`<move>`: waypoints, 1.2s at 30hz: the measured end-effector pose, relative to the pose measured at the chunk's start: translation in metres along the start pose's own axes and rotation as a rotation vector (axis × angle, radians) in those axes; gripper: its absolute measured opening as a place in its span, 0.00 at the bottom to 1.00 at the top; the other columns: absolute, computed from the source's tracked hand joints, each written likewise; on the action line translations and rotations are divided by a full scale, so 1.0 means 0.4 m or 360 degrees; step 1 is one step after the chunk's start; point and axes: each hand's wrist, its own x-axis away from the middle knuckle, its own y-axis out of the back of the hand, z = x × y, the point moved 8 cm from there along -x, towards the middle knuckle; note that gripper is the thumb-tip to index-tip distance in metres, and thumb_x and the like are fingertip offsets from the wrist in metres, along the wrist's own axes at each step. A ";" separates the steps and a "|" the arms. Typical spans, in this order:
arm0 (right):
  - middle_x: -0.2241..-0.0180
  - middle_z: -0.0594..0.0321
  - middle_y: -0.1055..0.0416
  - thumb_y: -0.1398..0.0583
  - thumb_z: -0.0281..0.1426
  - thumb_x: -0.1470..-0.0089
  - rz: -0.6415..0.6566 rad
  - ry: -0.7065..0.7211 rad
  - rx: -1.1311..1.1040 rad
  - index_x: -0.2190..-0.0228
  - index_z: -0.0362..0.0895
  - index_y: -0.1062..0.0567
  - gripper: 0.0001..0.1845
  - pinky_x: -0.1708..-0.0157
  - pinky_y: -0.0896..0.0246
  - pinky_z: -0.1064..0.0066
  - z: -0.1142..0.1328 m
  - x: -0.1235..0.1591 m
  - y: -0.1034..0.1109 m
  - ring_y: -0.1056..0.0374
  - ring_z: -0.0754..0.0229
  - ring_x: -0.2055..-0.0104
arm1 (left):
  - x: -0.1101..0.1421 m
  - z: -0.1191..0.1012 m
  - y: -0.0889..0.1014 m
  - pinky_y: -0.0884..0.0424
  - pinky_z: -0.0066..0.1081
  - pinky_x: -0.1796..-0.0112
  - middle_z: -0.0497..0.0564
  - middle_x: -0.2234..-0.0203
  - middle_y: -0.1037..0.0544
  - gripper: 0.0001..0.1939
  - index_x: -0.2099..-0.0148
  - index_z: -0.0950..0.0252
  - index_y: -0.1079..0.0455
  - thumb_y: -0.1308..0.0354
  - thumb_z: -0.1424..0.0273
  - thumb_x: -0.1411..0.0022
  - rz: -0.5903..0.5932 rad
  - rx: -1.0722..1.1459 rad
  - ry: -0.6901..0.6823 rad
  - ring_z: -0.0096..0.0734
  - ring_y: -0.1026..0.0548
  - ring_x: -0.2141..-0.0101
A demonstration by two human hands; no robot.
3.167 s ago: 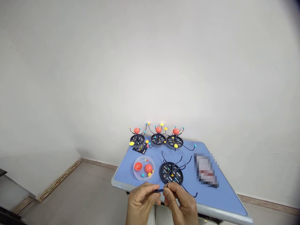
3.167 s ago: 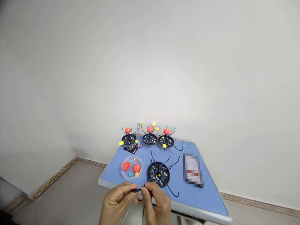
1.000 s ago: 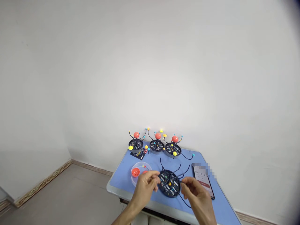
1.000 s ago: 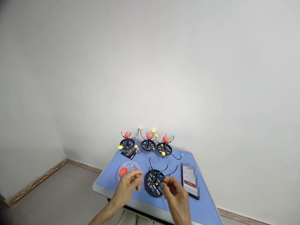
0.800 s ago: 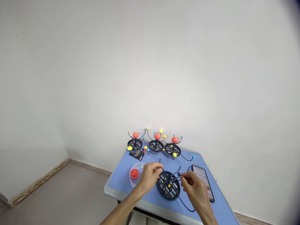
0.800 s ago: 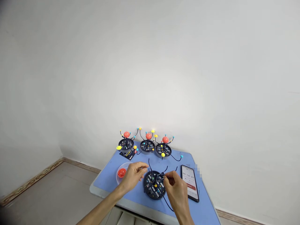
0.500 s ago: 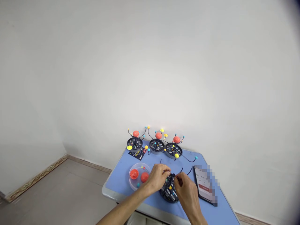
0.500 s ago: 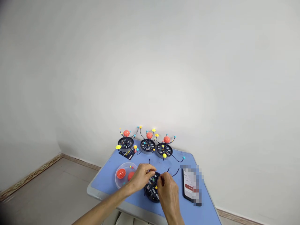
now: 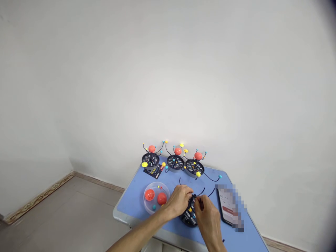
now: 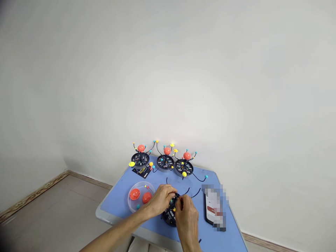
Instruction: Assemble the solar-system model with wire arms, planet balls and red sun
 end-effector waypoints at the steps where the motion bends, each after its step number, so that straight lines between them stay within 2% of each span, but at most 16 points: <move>1: 0.83 0.61 0.31 0.56 0.50 0.39 0.0000 0.0000 -0.0003 0.79 0.49 0.36 0.25 0.79 0.46 0.70 -0.001 0.000 -0.003 0.36 0.58 0.82 | 0.000 0.000 0.000 0.30 0.34 0.55 0.55 0.65 0.18 0.16 0.60 0.67 0.21 0.50 0.80 0.39 0.0008 -0.0008 0.0002 0.38 0.23 0.62; 6: 0.85 0.63 0.33 0.57 0.47 0.39 0.0034 -0.0009 0.0004 0.80 0.50 0.37 0.24 0.80 0.48 0.70 -0.003 0.007 -0.027 0.36 0.58 0.83 | 0.003 -0.002 0.000 0.30 0.33 0.56 0.56 0.63 0.18 0.18 0.55 0.67 0.21 0.51 0.80 0.38 0.0040 -0.0025 0.0005 0.37 0.22 0.62; 14: 0.81 0.60 0.28 0.53 0.35 0.45 0.0136 -0.0123 0.0106 0.77 0.49 0.35 0.13 0.77 0.46 0.69 -0.014 0.028 -0.049 0.30 0.53 0.78 | -0.002 -0.005 -0.009 0.31 0.31 0.57 0.54 0.66 0.19 0.18 0.59 0.64 0.20 0.50 0.81 0.40 0.0126 -0.0044 -0.0056 0.36 0.23 0.62; 24: 0.81 0.57 0.25 0.48 0.31 0.45 0.0251 -0.0216 0.0307 0.77 0.48 0.33 0.11 0.78 0.50 0.69 -0.023 0.030 -0.062 0.26 0.51 0.76 | -0.028 0.005 -0.031 0.32 0.29 0.62 0.53 0.71 0.20 0.16 0.68 0.65 0.20 0.49 0.81 0.44 0.0231 -0.0118 -0.0019 0.35 0.25 0.66; 30: 0.80 0.57 0.24 0.46 0.29 0.45 0.0304 -0.0215 0.0380 0.78 0.47 0.31 0.11 0.78 0.50 0.70 -0.026 0.035 -0.074 0.26 0.52 0.76 | -0.031 0.016 -0.042 0.33 0.29 0.63 0.56 0.70 0.19 0.14 0.67 0.66 0.20 0.48 0.79 0.44 0.0294 -0.0146 0.0026 0.36 0.25 0.67; 36: 0.78 0.58 0.24 0.47 0.30 0.45 0.0338 -0.0202 0.0386 0.75 0.47 0.31 0.09 0.77 0.47 0.70 -0.029 0.040 -0.078 0.25 0.51 0.75 | -0.029 0.024 -0.046 0.31 0.30 0.62 0.56 0.69 0.18 0.15 0.64 0.66 0.19 0.48 0.79 0.45 0.0300 -0.0143 0.0072 0.38 0.24 0.65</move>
